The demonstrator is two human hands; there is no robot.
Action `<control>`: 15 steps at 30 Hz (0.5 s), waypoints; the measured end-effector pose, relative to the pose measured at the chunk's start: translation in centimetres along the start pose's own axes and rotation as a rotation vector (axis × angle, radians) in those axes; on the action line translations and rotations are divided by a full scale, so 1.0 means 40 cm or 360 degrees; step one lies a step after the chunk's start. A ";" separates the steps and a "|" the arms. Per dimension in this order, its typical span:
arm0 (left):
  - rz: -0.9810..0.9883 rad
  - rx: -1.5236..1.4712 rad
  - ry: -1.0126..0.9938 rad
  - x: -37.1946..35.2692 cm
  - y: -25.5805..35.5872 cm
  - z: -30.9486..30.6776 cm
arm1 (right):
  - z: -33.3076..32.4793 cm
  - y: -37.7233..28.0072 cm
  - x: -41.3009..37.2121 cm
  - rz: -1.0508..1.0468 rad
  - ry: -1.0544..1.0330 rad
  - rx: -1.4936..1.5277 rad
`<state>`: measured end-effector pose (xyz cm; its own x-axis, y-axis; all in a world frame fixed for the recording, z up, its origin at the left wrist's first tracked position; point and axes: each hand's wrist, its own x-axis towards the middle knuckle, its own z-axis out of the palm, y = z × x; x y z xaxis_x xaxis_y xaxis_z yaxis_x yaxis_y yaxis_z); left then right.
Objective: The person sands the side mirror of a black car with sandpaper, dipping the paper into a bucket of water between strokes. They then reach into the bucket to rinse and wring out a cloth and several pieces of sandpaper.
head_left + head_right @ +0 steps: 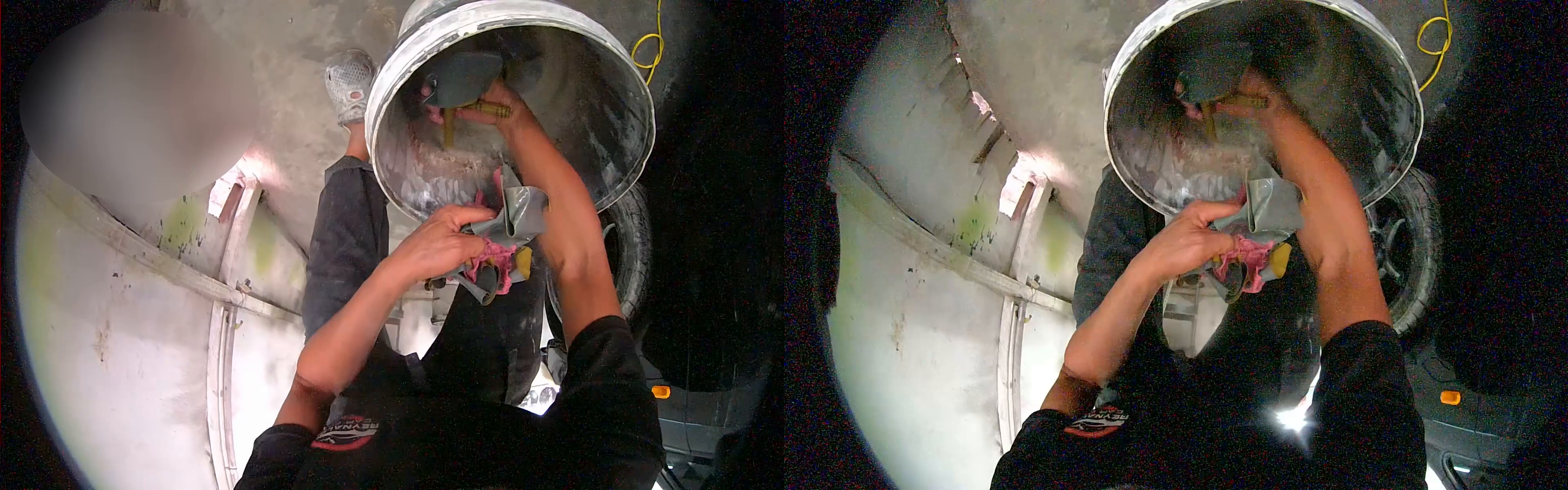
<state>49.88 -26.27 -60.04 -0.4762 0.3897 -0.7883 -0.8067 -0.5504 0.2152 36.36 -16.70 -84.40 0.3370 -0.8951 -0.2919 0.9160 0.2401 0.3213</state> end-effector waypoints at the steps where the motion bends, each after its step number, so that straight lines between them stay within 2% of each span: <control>1: 0.0022 -0.0024 0.0018 0.000 -0.006 0.002 | -0.010 0.000 -0.006 0.0001 0.0052 0.0008; 3: 0.0071 -0.0068 0.0054 0.003 -0.019 0.006 | -0.026 0.002 -0.021 -0.0040 0.0148 -0.0035; 7: -0.0016 -0.0054 -0.0005 0.000 -0.001 0.002 | 0.043 -0.007 -0.060 -0.0194 0.0275 -0.0015; 9: -0.0009 0.0030 0.0017 0.002 -0.004 0.002 | 0.072 -0.036 -0.096 -0.0330 0.0542 -0.0360; 10: 0.0010 -0.0015 0.0013 0.002 -0.002 0.003 | 0.060 -0.066 -0.112 -0.0437 0.0857 -0.0818; 12: 0.0036 -0.0108 0.0012 -0.001 -0.001 0.010 | -0.023 -0.148 -0.108 -0.0515 0.1613 -0.2372; 13: 0.0072 -0.0114 0.0006 -0.001 -0.006 0.011 | -0.087 -0.193 -0.101 -0.0482 0.1865 -0.2992; 15: 0.0152 -0.0126 0.0004 -0.001 -0.019 0.007 | -0.213 -0.253 -0.081 -0.0291 0.1951 -0.3475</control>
<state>50.41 -25.64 -60.03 -0.5489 0.3309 -0.7676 -0.7272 -0.6419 0.2433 27.84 -13.02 -94.39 -0.5162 -0.6301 -0.5802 -0.4634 0.7751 -0.4295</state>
